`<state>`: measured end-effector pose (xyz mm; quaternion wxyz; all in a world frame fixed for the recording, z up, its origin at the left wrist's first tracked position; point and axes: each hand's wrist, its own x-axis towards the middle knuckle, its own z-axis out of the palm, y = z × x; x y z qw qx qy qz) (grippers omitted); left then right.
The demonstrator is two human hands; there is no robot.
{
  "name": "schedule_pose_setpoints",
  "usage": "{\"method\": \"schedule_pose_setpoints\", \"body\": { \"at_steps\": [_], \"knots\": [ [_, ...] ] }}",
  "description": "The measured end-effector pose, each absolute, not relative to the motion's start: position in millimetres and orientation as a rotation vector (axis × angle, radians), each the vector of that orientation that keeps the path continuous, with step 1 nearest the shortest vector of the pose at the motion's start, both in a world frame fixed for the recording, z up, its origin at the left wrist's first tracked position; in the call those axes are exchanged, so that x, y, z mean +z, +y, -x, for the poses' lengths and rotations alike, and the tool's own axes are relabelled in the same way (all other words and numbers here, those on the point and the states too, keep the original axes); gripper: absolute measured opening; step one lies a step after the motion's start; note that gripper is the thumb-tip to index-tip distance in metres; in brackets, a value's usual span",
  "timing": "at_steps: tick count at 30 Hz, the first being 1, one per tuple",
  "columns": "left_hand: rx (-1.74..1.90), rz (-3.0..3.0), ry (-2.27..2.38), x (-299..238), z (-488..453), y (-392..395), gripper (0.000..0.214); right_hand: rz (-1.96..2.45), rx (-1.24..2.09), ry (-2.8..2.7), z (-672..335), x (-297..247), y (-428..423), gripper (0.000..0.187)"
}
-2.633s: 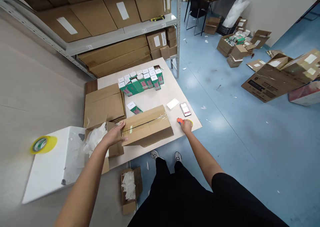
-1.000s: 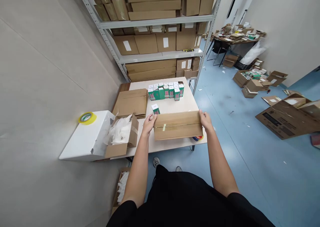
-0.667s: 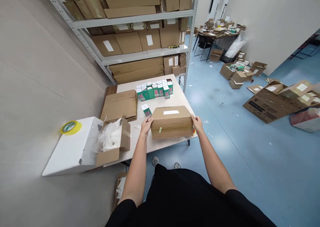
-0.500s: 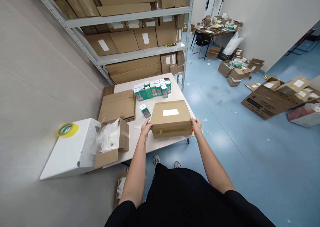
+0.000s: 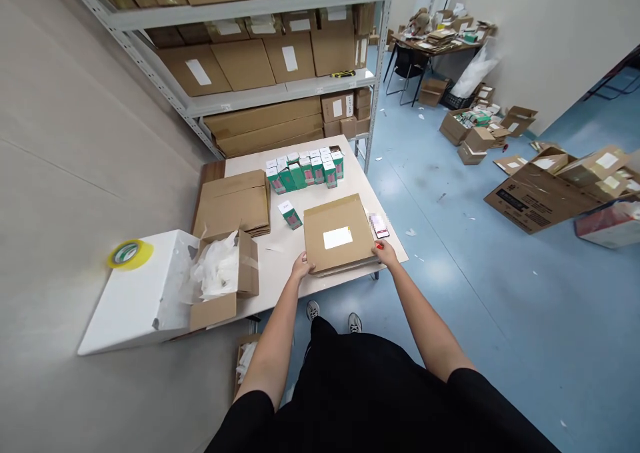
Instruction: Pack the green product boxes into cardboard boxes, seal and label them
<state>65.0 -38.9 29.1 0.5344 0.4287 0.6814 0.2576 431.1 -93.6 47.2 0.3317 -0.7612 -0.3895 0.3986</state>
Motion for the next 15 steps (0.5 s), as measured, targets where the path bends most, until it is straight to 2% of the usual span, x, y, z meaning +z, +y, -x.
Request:
{"method": "schedule_pose_setpoints", "body": {
  "at_steps": [10,12,15],
  "knots": [
    [0.665,-0.94,1.484,14,-65,-15,0.135,2.039,0.879,-1.263,-422,66,-47,0.092],
    [0.703,-0.943,1.445,15,-69,-14,0.138,2.086,0.917,-1.301,-420,74,-44,0.098],
    [0.78,-0.954,1.388,20,-72,-17,0.13,2.147,0.991,-1.296,-424,87,-48,0.107]
  ]
}}
